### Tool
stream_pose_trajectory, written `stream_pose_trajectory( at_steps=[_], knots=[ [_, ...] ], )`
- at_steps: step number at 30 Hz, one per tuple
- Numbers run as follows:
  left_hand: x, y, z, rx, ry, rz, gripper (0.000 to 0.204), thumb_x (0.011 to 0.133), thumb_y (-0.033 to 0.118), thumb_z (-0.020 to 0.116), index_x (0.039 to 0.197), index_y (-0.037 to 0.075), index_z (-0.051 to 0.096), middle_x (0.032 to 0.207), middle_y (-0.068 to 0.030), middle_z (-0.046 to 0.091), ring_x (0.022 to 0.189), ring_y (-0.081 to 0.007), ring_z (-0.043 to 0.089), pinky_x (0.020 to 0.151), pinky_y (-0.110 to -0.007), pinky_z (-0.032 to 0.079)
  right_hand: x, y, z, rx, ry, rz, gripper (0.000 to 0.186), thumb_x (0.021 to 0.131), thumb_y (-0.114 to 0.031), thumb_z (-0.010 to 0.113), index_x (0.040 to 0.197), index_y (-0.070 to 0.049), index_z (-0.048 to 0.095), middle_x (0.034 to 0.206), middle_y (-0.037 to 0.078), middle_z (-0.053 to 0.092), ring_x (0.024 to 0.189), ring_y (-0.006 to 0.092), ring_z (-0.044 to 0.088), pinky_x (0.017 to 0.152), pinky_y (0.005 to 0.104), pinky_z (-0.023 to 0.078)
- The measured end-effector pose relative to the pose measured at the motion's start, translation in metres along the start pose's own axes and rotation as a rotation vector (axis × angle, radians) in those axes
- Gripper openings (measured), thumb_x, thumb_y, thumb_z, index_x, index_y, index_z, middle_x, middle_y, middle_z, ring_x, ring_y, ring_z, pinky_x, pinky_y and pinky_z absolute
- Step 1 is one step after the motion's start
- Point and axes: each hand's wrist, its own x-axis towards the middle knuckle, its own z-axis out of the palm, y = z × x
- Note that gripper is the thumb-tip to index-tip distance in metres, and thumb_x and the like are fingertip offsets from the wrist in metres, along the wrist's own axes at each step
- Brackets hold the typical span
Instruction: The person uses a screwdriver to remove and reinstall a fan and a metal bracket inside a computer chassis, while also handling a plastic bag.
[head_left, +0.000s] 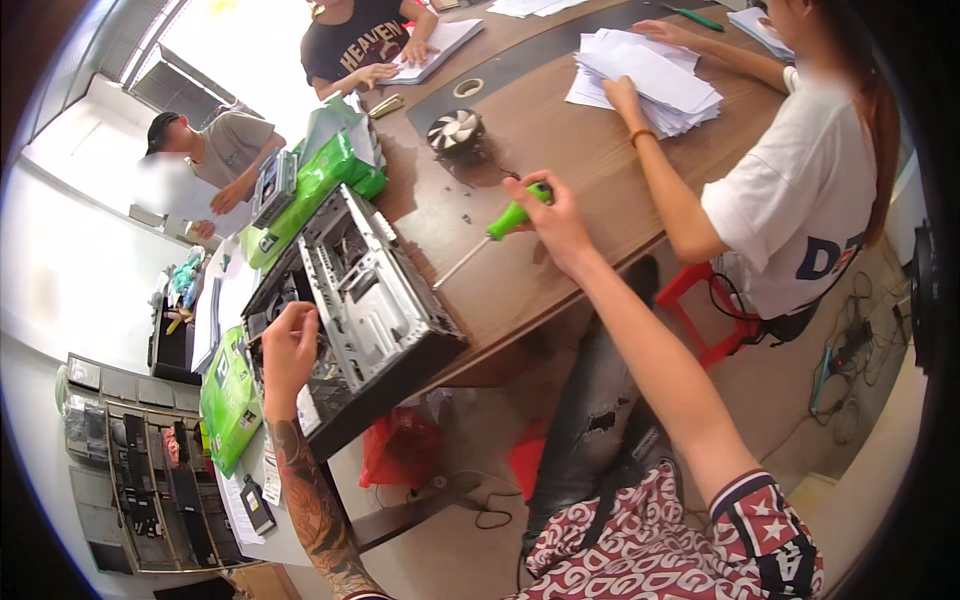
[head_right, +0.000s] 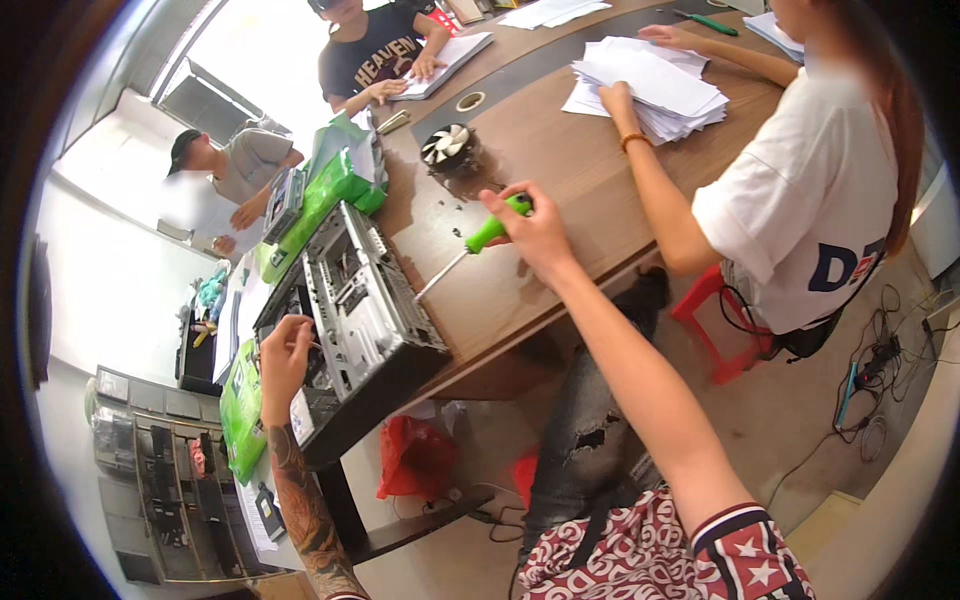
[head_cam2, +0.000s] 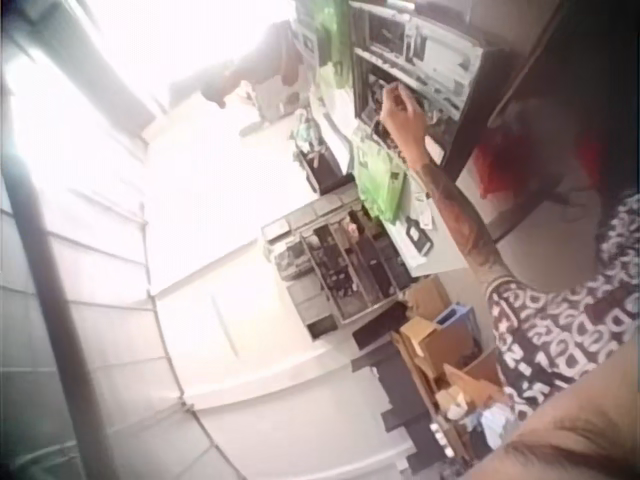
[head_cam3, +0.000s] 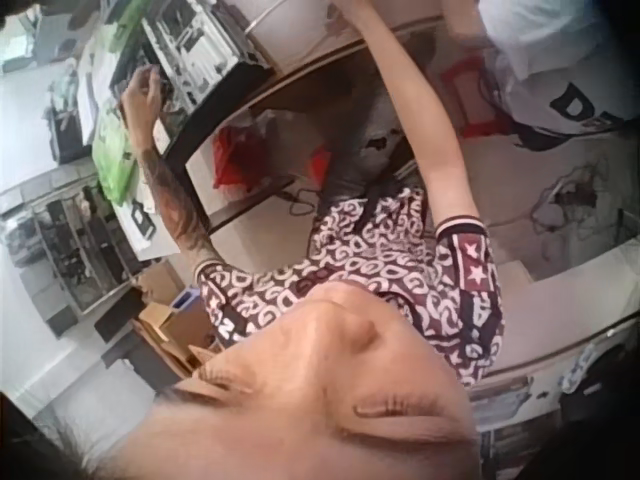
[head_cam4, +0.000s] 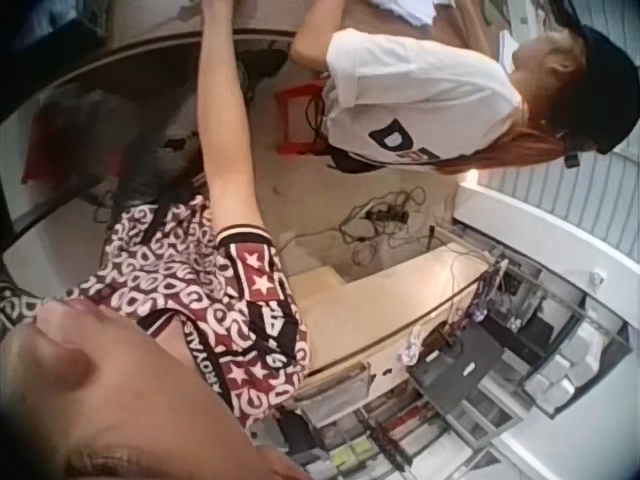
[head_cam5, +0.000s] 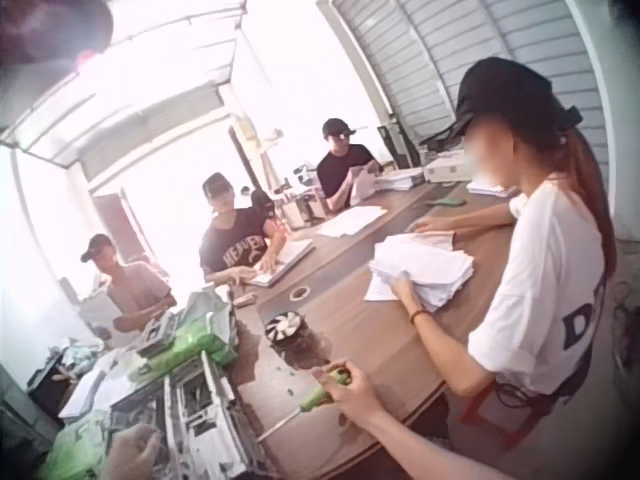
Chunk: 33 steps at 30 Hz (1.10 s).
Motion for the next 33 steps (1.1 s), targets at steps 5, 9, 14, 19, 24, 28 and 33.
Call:
stream_pose_trajectory(
  at_steps=[5, 9, 14, 19, 24, 28, 33],
  knots=[
    [0.05, 0.037, 0.007, 0.156, -0.016, 0.336, 0.011, 0.088, 0.006, 0.06, 0.096, 0.0, 0.063, 0.087, -0.013, 0.063, 0.079, -0.028, 0.063, 0.072, -0.035, 0.05, 0.003, -0.01, 0.0, 0.04, 0.03, 0.072, 0.038, 0.082, -0.028, 0.08, 0.094, -0.005, 0.053, 0.087, 0.005, 0.054, 0.075, 0.0152, 0.064, 0.061, 0.0302, 0.062],
    [0.086, 0.04, 0.033, 0.098, 0.007, 0.458, 0.01, 0.086, 0.007, 0.061, 0.095, 0.002, 0.063, 0.087, -0.0125, 0.063, 0.082, -0.032, 0.063, 0.072, -0.038, 0.05, 0.005, -0.015, 0.01, 0.11, -0.003, 0.097, 0.035, 0.081, -0.024, 0.081, 0.093, -0.008, 0.053, 0.086, 0.003, 0.054, 0.077, 0.0141, 0.063, 0.07, 0.0329, 0.061],
    [0.085, 0.035, 0.07, -0.12, -0.002, 0.377, 0.012, 0.082, 0.004, 0.064, 0.094, 0.002, 0.063, 0.086, -0.0136, 0.064, 0.082, -0.0331, 0.063, 0.073, -0.038, 0.05, 0.045, -0.056, 0.036, -0.024, 0.023, -0.145, 0.029, 0.083, -0.019, 0.079, 0.094, -0.009, 0.054, 0.085, -0.001, 0.054, 0.076, 0.0079, 0.057, 0.063, 0.0223, 0.045],
    [0.078, 0.045, 0.046, 0.067, -0.04, 0.379, 0.018, 0.076, 0.006, 0.069, 0.094, 0.004, 0.064, 0.085, -0.0113, 0.064, 0.082, -0.0324, 0.062, 0.075, -0.04, 0.049, 0.121, -0.062, 0.058, -0.147, 0.148, -0.635, 0.03, 0.084, -0.015, 0.078, 0.098, -0.006, 0.053, 0.088, 0.0, 0.055, 0.074, 0.0064, 0.055, 0.062, 0.0219, 0.044],
    [0.087, 0.032, 0.058, -0.019, -0.138, 0.453, 0.017, 0.073, -0.006, 0.063, 0.088, 0.0, 0.061, 0.089, -0.0132, 0.061, 0.08, -0.032, 0.061, 0.07, -0.038, 0.05, 0.146, -0.032, 0.042, -0.302, 0.144, -1.049, 0.04, 0.086, -0.011, 0.077, 0.11, -0.004, 0.047, 0.096, 0.007, 0.06, 0.075, 0.0081, 0.058, 0.065, 0.0241, 0.049],
    [0.085, 0.024, 0.063, -0.135, -0.187, 0.345, 0.013, 0.072, -0.005, 0.065, 0.083, 0.0, 0.059, 0.085, -0.0114, 0.06, 0.075, -0.0303, 0.06, 0.066, -0.036, 0.047, 0.139, -0.016, 0.03, -0.354, -0.024, -1.039, 0.039, 0.086, -0.012, 0.076, 0.11, -0.004, 0.047, 0.098, 0.008, 0.062, 0.081, 0.0104, 0.062, 0.068, 0.0234, 0.051],
    [0.085, 0.026, 0.062, -0.128, -0.166, 0.355, 0.013, 0.073, -0.003, 0.067, 0.083, 0.001, 0.06, 0.086, -0.0108, 0.06, 0.075, -0.0294, 0.06, 0.068, -0.036, 0.048, 0.13, -0.022, 0.036, -0.437, -0.019, -0.957, 0.037, 0.087, -0.011, 0.075, 0.109, -0.004, 0.047, 0.091, 0.007, 0.064, 0.081, 0.012, 0.065, 0.07, 0.0244, 0.052]
  ],
)
